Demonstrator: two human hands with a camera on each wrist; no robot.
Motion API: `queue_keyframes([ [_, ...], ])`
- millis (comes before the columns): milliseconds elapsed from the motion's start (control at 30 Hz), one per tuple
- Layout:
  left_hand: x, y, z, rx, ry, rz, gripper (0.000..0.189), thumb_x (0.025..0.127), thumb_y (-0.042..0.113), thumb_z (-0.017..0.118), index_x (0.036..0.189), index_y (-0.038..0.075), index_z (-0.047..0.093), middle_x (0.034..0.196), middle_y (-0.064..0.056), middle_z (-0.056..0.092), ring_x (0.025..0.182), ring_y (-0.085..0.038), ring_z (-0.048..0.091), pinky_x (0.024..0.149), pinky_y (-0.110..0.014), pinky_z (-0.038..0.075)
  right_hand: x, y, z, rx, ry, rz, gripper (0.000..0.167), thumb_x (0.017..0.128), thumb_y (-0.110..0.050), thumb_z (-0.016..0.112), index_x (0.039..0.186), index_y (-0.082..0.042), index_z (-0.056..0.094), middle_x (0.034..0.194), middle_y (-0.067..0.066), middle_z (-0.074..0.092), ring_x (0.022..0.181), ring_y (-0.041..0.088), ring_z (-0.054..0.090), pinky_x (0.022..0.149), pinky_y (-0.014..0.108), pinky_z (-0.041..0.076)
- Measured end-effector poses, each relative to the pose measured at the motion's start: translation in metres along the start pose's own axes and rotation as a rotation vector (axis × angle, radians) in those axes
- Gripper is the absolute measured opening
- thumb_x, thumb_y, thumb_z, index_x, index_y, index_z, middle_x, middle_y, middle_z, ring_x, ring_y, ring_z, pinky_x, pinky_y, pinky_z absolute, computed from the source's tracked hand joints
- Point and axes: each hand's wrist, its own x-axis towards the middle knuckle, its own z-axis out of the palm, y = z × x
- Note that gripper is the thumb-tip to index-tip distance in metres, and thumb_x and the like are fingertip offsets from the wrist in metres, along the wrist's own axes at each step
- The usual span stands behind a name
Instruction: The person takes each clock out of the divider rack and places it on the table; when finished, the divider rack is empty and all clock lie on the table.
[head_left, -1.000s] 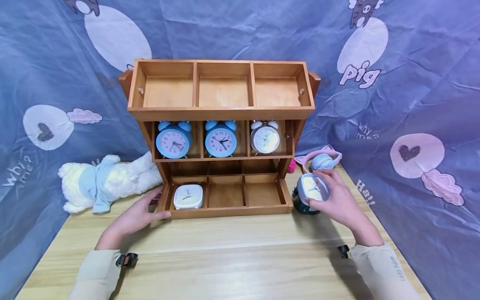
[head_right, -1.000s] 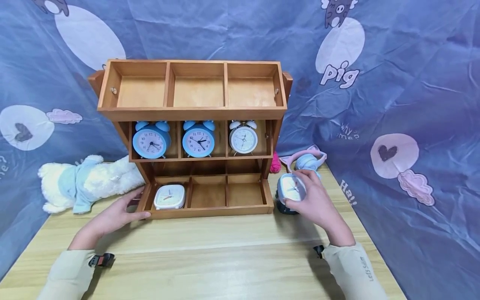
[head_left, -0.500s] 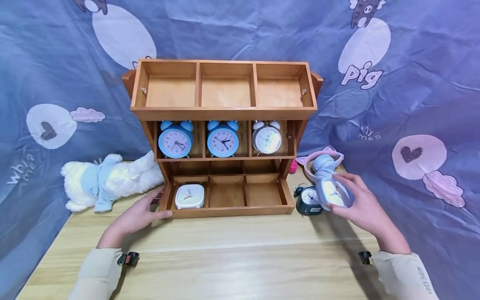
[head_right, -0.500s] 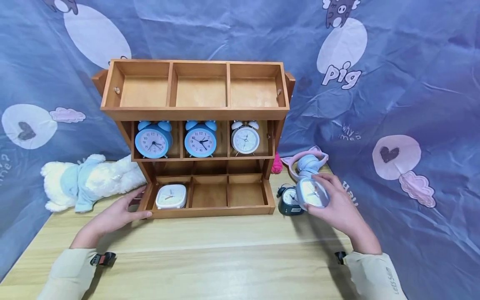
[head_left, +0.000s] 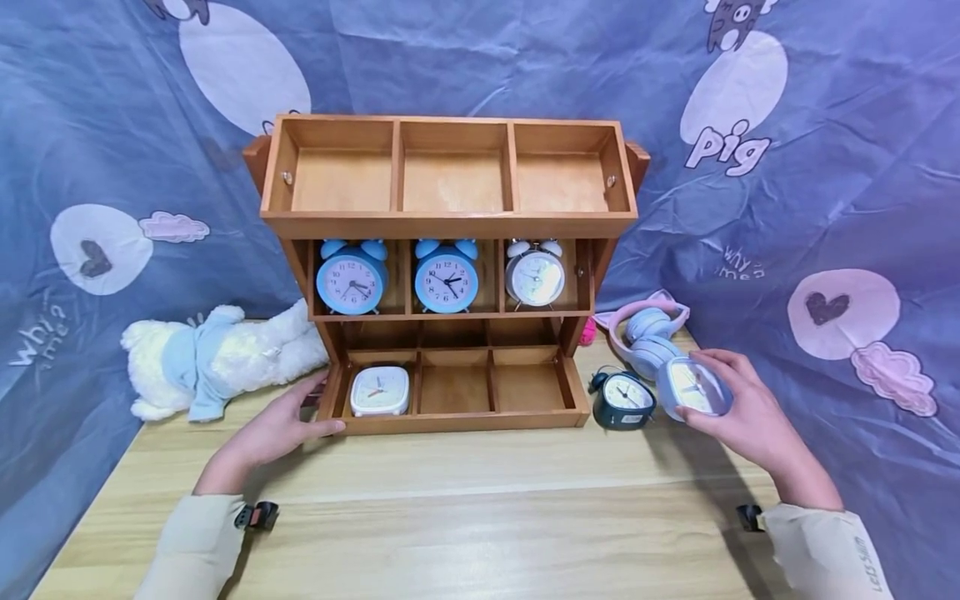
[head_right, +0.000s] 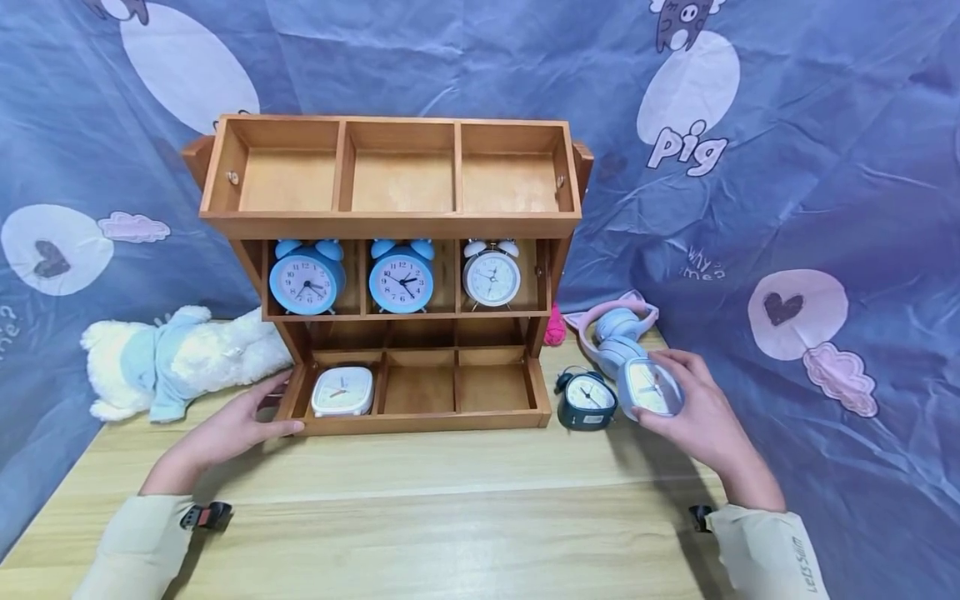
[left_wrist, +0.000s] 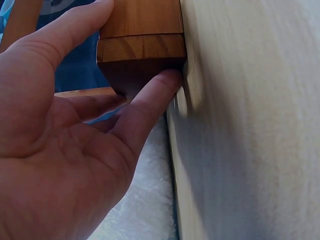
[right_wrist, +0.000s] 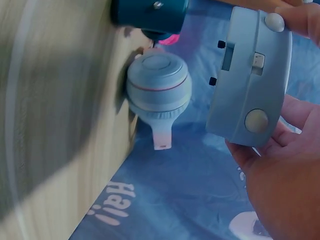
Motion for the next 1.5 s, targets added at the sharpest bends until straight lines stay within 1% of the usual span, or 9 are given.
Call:
queue_keyframes([
  [367,0.004,0.003,-0.003,0.002,0.002,0.019,0.101,0.103,0.035,0.083,0.174,-0.007,0.024,0.168,-0.036,0.047,0.150,-0.056,0.053,0.122,-0.074,0.045,-0.005,0.018,0.005,-0.021,-0.019,0.044,0.084,0.077,-0.020,0.097,0.152,0.000,0.063,0.153,0.025,0.054,0.125,0.049,0.056,0.092,0.027,0.033],
  [667,0.002,0.004,-0.002,0.007,0.002,0.011,0.101,0.103,0.036,0.083,0.175,-0.005,0.024,0.167,-0.035,0.049,0.149,-0.055,0.055,0.120,-0.073,0.047,-0.008,0.025,0.015,-0.032,-0.034,0.028,0.084,0.075,-0.021,0.099,0.149,-0.001,0.065,0.151,0.021,0.057,0.130,0.048,0.057,0.095,0.027,0.034],
  [800,0.001,0.003,0.000,0.014,0.000,0.003,0.101,0.103,0.036,0.083,0.175,-0.005,0.025,0.166,-0.035,0.050,0.147,-0.054,0.056,0.120,-0.073,0.047,-0.008,0.028,0.018,-0.039,-0.064,0.041,0.084,0.076,-0.022,0.099,0.150,0.000,0.065,0.152,0.021,0.056,0.131,0.049,0.056,0.098,0.042,0.039],
  [933,0.000,0.001,0.000,0.016,0.004,0.007,0.101,0.103,0.036,0.084,0.175,-0.005,0.025,0.165,-0.034,0.051,0.146,-0.054,0.057,0.119,-0.072,0.048,-0.008,0.033,0.020,-0.013,-0.097,0.066,0.085,0.078,-0.023,0.097,0.152,0.001,0.062,0.155,0.025,0.053,0.146,0.058,0.047,0.108,0.063,0.042],
  [1033,0.000,0.001,0.000,0.015,0.006,0.007,0.101,0.103,0.036,0.084,0.175,-0.005,0.026,0.166,-0.034,0.051,0.147,-0.054,0.057,0.119,-0.072,0.048,-0.008,0.036,0.023,0.001,-0.115,0.082,0.086,0.080,-0.023,0.095,0.154,0.002,0.059,0.157,0.028,0.050,0.151,0.066,0.039,0.111,0.077,0.039],
  [1100,0.000,0.000,0.000,0.012,0.006,0.008,0.101,0.103,0.035,0.084,0.175,-0.005,0.025,0.166,-0.034,0.050,0.147,-0.054,0.057,0.119,-0.072,0.048,-0.009,0.038,0.026,-0.004,-0.121,0.084,0.087,0.080,-0.023,0.094,0.154,0.003,0.058,0.157,0.029,0.050,0.147,0.066,0.044,0.108,0.076,0.041],
  [1233,0.000,0.002,0.000,0.007,0.005,0.009,0.100,0.103,0.034,0.083,0.175,-0.005,0.025,0.167,-0.034,0.050,0.147,-0.054,0.057,0.120,-0.072,0.047,-0.011,0.039,0.030,-0.025,-0.122,0.074,0.085,0.080,-0.023,0.094,0.152,0.004,0.059,0.153,0.029,0.052,0.130,0.059,0.054,0.098,0.070,0.042],
  [1367,0.000,0.002,0.001,0.008,0.002,0.004,0.100,0.103,0.033,0.084,0.175,-0.005,0.025,0.165,-0.035,0.051,0.146,-0.054,0.057,0.119,-0.072,0.049,-0.011,0.042,0.031,-0.024,-0.139,0.074,0.083,0.080,-0.022,0.094,0.150,0.007,0.060,0.152,0.029,0.052,0.131,0.059,0.053,0.101,0.074,0.040],
  [1500,-0.001,0.002,0.001,0.000,0.003,-0.004,0.099,0.104,0.034,0.083,0.175,-0.004,0.025,0.166,-0.035,0.050,0.146,-0.054,0.057,0.118,-0.071,0.049,-0.009,0.043,0.032,-0.035,-0.160,0.071,0.082,0.081,-0.023,0.093,0.150,0.007,0.061,0.152,0.028,0.053,0.132,0.056,0.053,0.100,0.073,0.041],
])
